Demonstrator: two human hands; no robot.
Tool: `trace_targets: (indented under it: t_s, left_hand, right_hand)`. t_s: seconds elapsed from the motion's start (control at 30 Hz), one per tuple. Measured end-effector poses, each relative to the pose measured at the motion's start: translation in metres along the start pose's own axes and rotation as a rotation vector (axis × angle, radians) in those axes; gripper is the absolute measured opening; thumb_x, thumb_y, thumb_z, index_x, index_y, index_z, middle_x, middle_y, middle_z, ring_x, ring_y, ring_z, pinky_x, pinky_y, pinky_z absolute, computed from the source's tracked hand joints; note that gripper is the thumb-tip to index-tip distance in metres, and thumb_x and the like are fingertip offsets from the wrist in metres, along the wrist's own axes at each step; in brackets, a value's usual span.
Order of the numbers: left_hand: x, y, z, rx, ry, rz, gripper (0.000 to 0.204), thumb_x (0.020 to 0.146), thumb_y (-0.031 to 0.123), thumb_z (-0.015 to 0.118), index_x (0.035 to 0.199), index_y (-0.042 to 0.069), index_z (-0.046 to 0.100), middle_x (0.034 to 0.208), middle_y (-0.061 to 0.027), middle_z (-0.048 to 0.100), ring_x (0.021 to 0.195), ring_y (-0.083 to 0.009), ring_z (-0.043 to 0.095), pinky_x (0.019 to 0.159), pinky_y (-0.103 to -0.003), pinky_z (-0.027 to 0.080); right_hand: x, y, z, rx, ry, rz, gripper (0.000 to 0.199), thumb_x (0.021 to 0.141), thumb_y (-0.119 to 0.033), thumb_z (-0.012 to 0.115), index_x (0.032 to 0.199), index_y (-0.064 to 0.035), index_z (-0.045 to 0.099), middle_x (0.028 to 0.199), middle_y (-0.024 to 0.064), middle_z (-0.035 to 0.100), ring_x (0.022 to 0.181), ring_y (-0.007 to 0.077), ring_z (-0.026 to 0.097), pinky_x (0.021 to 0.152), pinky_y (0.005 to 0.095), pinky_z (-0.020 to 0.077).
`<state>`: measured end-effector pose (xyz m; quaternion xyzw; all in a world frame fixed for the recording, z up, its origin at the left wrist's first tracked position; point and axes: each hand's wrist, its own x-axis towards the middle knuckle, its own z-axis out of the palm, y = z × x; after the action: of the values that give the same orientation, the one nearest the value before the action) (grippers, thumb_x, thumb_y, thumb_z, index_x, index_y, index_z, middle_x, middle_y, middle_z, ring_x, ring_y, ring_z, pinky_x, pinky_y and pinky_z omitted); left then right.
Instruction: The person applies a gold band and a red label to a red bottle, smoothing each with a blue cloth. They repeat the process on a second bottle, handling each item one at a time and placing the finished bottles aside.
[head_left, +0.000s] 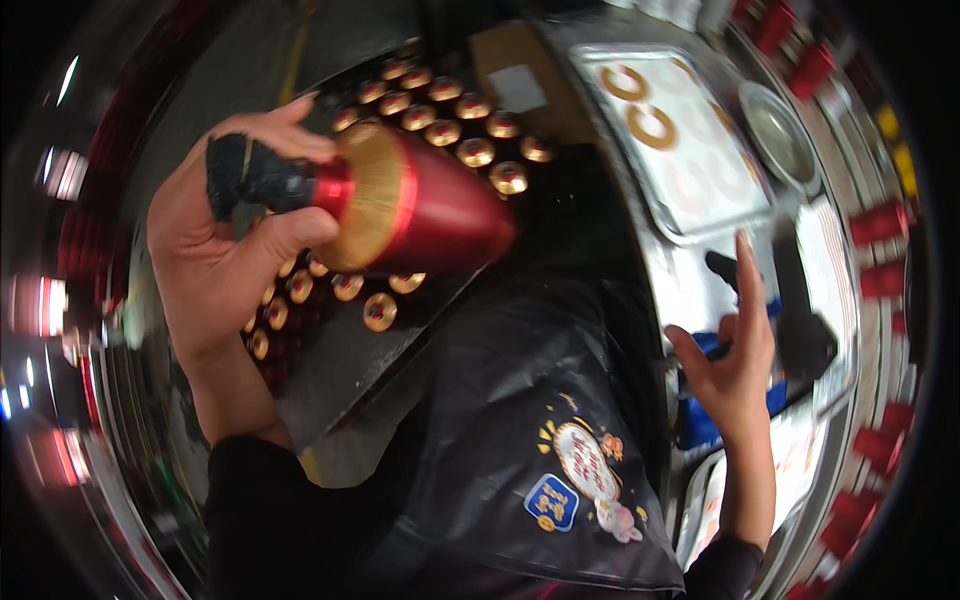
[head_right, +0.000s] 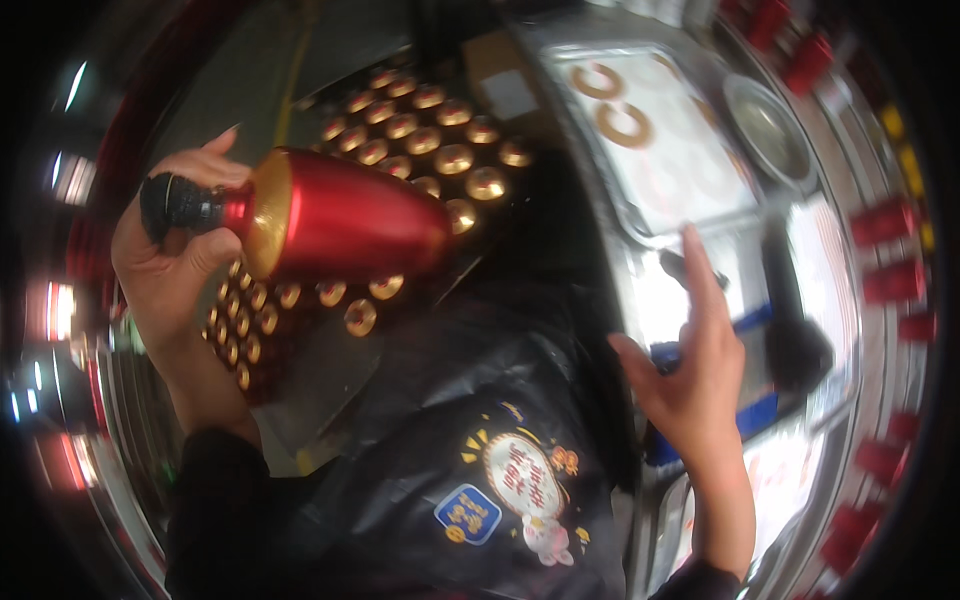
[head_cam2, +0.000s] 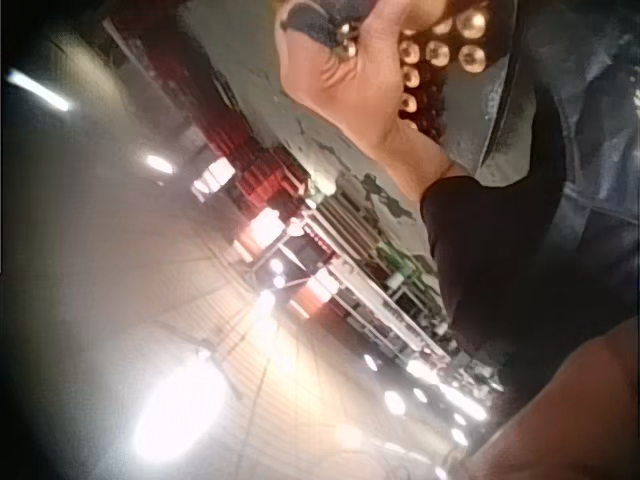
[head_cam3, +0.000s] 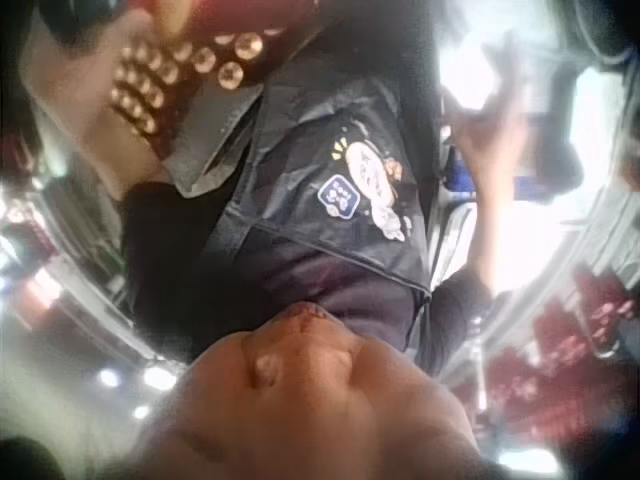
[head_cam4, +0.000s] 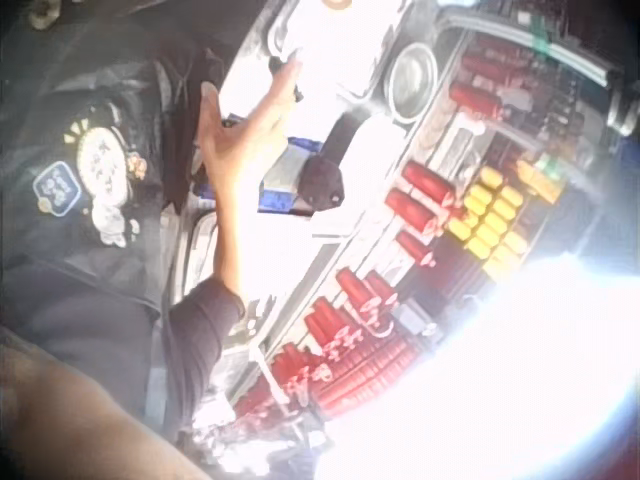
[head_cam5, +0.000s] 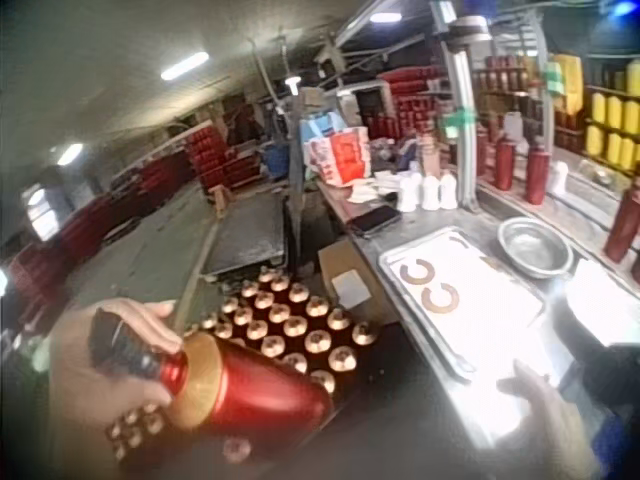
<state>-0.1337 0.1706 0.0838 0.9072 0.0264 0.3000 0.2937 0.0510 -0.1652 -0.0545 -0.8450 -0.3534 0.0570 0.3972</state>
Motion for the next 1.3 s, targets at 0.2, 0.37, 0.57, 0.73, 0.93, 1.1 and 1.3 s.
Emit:
trace_targets:
  t_s: [0.2,0.37,0.57,0.73,0.93,1.1,1.3]
  left_hand:
    - [-0.187,-0.043,-0.080,0.854,0.332,-0.549,0.026,0.082,0.017,0.082,0.094,-0.002,0.068,0.100,-0.0209,0.068,0.103,-0.0390,0.067,0.091,-0.043,0.052]
    - [-0.338,-0.171,-0.038,1.031,0.368,-0.757,0.026,0.076,0.011,0.081,0.089,-0.002,0.062,0.083,-0.0211,0.061,0.079,-0.0449,0.059,0.068,-0.053,0.046]
    - [-0.417,-0.233,0.008,0.778,0.436,-0.985,0.027,0.077,0.012,0.078,0.081,-0.002,0.056,0.084,-0.0215,0.062,0.084,-0.0457,0.061,0.072,-0.052,0.048]
    - [-0.428,-0.266,0.022,0.702,0.413,-0.917,0.027,0.078,0.012,0.078,0.081,-0.002,0.055,0.084,-0.0218,0.061,0.084,-0.0459,0.060,0.073,-0.053,0.048]
    - [-0.447,-0.283,0.025,0.617,0.389,-0.839,0.030,0.087,0.024,0.072,0.100,-0.002,0.068,0.091,-0.0217,0.065,0.087,-0.0434,0.063,0.076,-0.047,0.051]
    - [-0.473,-0.291,0.007,0.245,0.314,-1.121,0.049,0.093,0.031,0.073,0.121,-0.007,0.061,0.107,-0.0257,0.070,0.094,-0.0395,0.068,0.082,-0.045,0.054]
    - [-0.298,-0.276,0.006,0.550,0.612,-1.034,0.041,0.100,0.032,0.067,0.100,-0.008,0.062,0.090,-0.0225,0.070,0.077,-0.0284,0.067,0.066,-0.042,0.052]
  right_hand:
    - [0.005,-0.019,0.015,-0.038,-0.138,-0.052,0.096,0.071,0.001,0.076,0.158,-0.0059,0.037,0.144,0.0185,0.059,0.072,0.0121,0.050,0.055,0.0235,0.0367]
    - [-0.003,-0.012,0.023,-0.026,-0.161,-0.001,0.090,0.077,0.004,0.071,0.159,-0.0085,0.036,0.142,0.0207,0.060,0.055,0.0093,0.034,0.051,0.0230,0.0357]
    - [0.004,-0.020,0.019,-0.100,-0.143,0.055,0.091,0.076,0.007,0.070,0.159,-0.0077,0.037,0.144,0.0207,0.059,0.059,0.0125,0.041,0.052,0.0249,0.0367]
    - [0.006,-0.036,0.023,-0.189,-0.160,0.133,0.091,0.075,0.006,0.071,0.158,-0.0093,0.038,0.137,0.0210,0.064,0.064,0.0158,0.051,0.058,0.0286,0.0443]
    - [0.002,-0.053,0.029,-0.209,-0.218,0.183,0.080,0.081,-0.008,0.079,0.152,-0.0062,0.043,0.124,0.0222,0.067,0.091,0.0331,0.069,0.081,0.0411,0.0550]
    - [-0.005,-0.058,0.016,-0.148,-0.273,0.038,0.078,0.088,-0.019,0.075,0.155,-0.0065,0.038,0.117,0.0241,0.064,0.101,0.0409,0.067,0.084,0.0468,0.0541]
    - [-0.037,-0.062,-0.015,0.046,-0.103,0.089,0.073,0.091,-0.023,0.073,0.155,-0.0112,0.039,0.110,0.0219,0.064,0.082,0.0366,0.066,0.076,0.0443,0.0543]
